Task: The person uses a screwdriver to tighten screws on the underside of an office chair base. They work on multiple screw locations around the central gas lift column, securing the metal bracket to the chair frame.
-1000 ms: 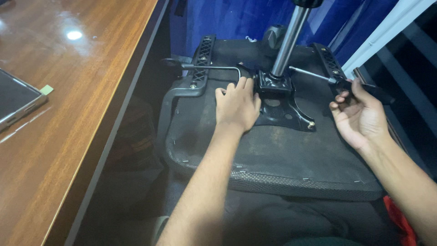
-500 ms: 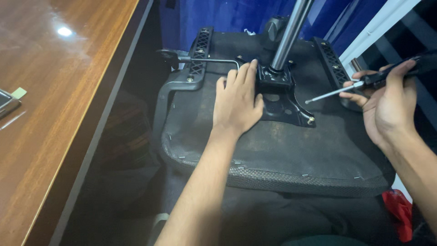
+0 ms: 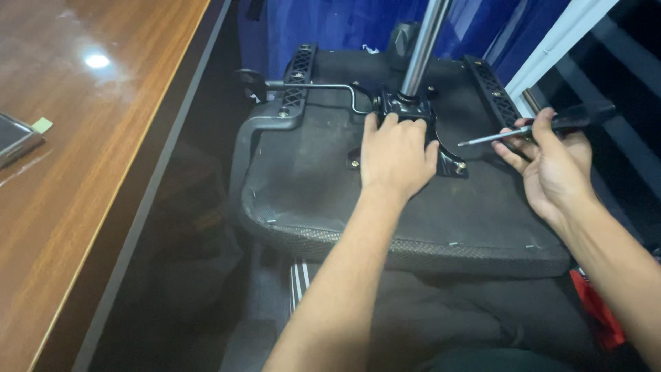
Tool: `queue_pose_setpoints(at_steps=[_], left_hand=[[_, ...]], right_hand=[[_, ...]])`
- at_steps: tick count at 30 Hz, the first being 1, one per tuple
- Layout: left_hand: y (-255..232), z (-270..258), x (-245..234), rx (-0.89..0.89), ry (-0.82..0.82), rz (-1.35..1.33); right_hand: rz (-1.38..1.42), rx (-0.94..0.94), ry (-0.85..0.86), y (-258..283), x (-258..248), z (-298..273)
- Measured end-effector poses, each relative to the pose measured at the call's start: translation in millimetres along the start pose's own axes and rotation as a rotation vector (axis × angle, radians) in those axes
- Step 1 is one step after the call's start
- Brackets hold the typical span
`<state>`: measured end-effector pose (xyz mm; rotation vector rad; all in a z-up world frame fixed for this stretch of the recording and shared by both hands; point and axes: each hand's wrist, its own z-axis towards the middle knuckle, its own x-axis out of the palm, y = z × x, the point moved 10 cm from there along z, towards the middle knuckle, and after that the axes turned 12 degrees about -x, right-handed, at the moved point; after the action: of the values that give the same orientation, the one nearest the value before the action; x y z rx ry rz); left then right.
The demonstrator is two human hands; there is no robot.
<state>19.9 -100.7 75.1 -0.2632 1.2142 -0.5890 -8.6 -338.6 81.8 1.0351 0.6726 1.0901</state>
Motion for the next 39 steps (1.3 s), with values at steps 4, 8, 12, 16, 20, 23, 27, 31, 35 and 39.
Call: queue_pose_setpoints(at_steps=[4,8,12,16,20,23,27,31,35,39], left_hand=[[-8.4,-12.1,-0.4,0.13,-0.105,-0.165],[-10.0,-15.6,8.2,0.195,-0.026,-0.295],[-11.7,-15.9,14.8,0.184,0.038,-0.229],[-14.3,-16.6,15.4,0.2,0.054,-0.193],[-14.1,-15.9,19.6,0.209,0.105,-0.173],[-14.8,-14.9,19.7,0.205,0.125,-0.18],[-14.6,-17.3,15.3,0.207,0.118,-0.177],[-16.8,-15.7,14.2,0.207,0.122,-0.204],[-14.5,-16.6,16.2,0.199,0.082,-0.193],[-15.0,-16.6,16.8,0.184,0.091,-0.189]], right_hand=[[-0.121,0.012,-0.046,-0.5,-5.3,-2.8],[-0.091,0.007,-0.084,1.9,-6.8,-4.0],[0.002,-0.041,0.027,0.3,2.4,-3.7],[-0.044,-0.109,0.001,1.0,-1.5,-2.2],[-0.067,-0.232,0.037,11.0,2.0,-6.5],[-0.119,-0.249,0.009,12.7,-1.9,-8.4],[-0.109,-0.248,0.007,10.1,-0.9,-6.2],[-0.073,-0.243,-0.029,5.4,-10.3,-1.7],[-0.085,-0.256,-0.035,3.7,-8.5,-0.1],[-0.168,-0.315,0.052,17.4,4.1,-4.6]])
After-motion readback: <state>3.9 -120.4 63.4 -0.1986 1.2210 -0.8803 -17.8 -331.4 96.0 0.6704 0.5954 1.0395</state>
